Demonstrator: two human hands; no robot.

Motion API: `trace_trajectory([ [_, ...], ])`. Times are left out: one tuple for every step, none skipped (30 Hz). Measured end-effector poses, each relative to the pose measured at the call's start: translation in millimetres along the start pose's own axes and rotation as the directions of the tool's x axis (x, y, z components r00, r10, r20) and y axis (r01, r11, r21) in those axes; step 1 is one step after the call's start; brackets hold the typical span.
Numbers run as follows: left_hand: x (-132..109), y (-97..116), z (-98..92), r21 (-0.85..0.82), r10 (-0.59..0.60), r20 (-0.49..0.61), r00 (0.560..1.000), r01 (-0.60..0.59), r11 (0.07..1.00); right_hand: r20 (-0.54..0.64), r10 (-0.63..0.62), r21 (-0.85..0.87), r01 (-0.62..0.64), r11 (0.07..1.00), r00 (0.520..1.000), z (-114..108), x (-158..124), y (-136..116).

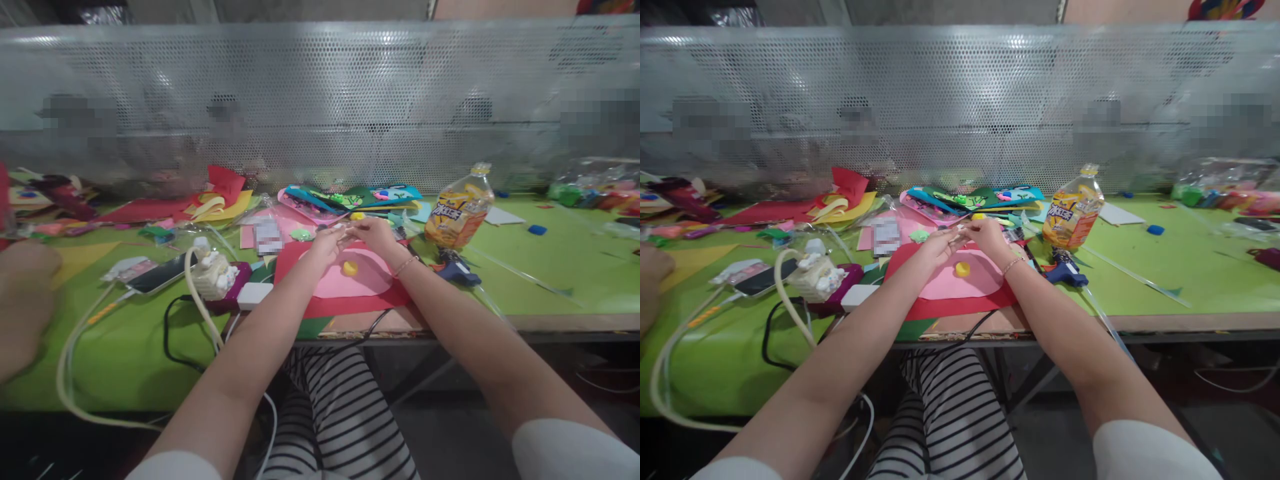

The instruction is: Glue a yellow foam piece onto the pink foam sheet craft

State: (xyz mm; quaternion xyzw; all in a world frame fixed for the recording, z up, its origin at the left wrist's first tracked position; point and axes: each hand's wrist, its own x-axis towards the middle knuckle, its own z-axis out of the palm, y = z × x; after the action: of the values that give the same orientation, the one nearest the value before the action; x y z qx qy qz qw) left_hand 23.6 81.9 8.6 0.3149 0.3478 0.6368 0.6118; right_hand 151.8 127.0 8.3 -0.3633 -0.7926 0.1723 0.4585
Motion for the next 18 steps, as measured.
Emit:
trace_trajectory([
  [0,0,-0.8,-0.012,-0.006,-0.001,1.0,0.006,1.0,-0.035,0.031,0.006,-0.031,1.0,0.999,-1,1,1],
  [0,1,-1.5,-0.023,-0.01,-0.002,1.0,0.01,1.0,-0.07,0.062,0.022,-0.06,0.998,0.996,-2,1,1],
  [0,1,-2.1,-0.034,-0.011,-0.006,1.0,0.011,0.999,-0.1,0.088,0.045,-0.084,0.995,0.991,-3,1,2],
  [0,1,-2.3,-0.043,-0.014,-0.01,1.0,0.013,0.999,-0.116,0.102,0.072,-0.094,0.993,0.988,-3,1,1],
  [0,1,-2.2,-0.05,-0.018,-0.014,1.0,0.017,0.999,-0.109,0.098,0.1,-0.087,0.991,0.989,-4,1,0],
  [0,1,-1.7,-0.051,-0.028,-0.016,0.999,0.027,0.998,-0.08,0.069,0.126,-0.059,0.99,0.994,-3,1,-1],
  [1,1,-0.9,-0.049,-0.042,-0.019,0.999,0.041,0.998,-0.034,0.022,0.147,-0.017,0.989,0.999,-2,0,-2],
  [1,1,0.2,-0.044,-0.059,-0.018,0.998,0.058,0.997,0.022,-0.036,0.161,0.032,0.986,0.999,-1,-1,-4],
  [2,1,1.2,-0.039,-0.072,-0.015,0.997,0.072,0.997,0.077,-0.096,0.163,0.083,0.983,0.992,1,-2,-5],
  [3,1,2.2,-0.035,-0.085,-0.008,0.996,0.085,0.996,0.121,-0.15,0.153,0.131,0.979,0.981,3,-3,-6],
  [3,1,3.0,-0.033,-0.095,0.002,0.995,0.095,0.995,0.153,-0.191,0.135,0.171,0.976,0.97,5,-4,-7],
  [4,1,3.5,-0.031,-0.103,0.015,0.995,0.103,0.994,0.172,-0.221,0.114,0.203,0.972,0.96,6,-5,-7],
  [3,1,3.7,-0.028,-0.107,0.028,0.994,0.108,0.994,0.18,-0.239,0.095,0.224,0.97,0.954,7,-6,-8],
  [2,1,3.8,-0.02,-0.112,0.039,0.993,0.113,0.993,0.178,-0.245,0.081,0.234,0.969,0.953,7,-7,-8],
  [1,2,3.7,-0.01,-0.118,0.045,0.992,0.119,0.993,0.172,-0.24,0.07,0.231,0.97,0.955,6,-7,-8],
  [0,2,3.5,0.005,-0.125,0.048,0.991,0.125,0.992,0.169,-0.226,0.062,0.218,0.974,0.959,6,-7,-9],
  [-2,2,3.2,0.022,-0.134,0.049,0.99,0.133,0.991,0.169,-0.209,0.056,0.202,0.978,0.963,5,-7,-10],
  [-4,2,2.9,0.036,-0.143,0.052,0.988,0.141,0.989,0.168,-0.197,0.051,0.191,0.98,0.966,5,-7,-11],
])
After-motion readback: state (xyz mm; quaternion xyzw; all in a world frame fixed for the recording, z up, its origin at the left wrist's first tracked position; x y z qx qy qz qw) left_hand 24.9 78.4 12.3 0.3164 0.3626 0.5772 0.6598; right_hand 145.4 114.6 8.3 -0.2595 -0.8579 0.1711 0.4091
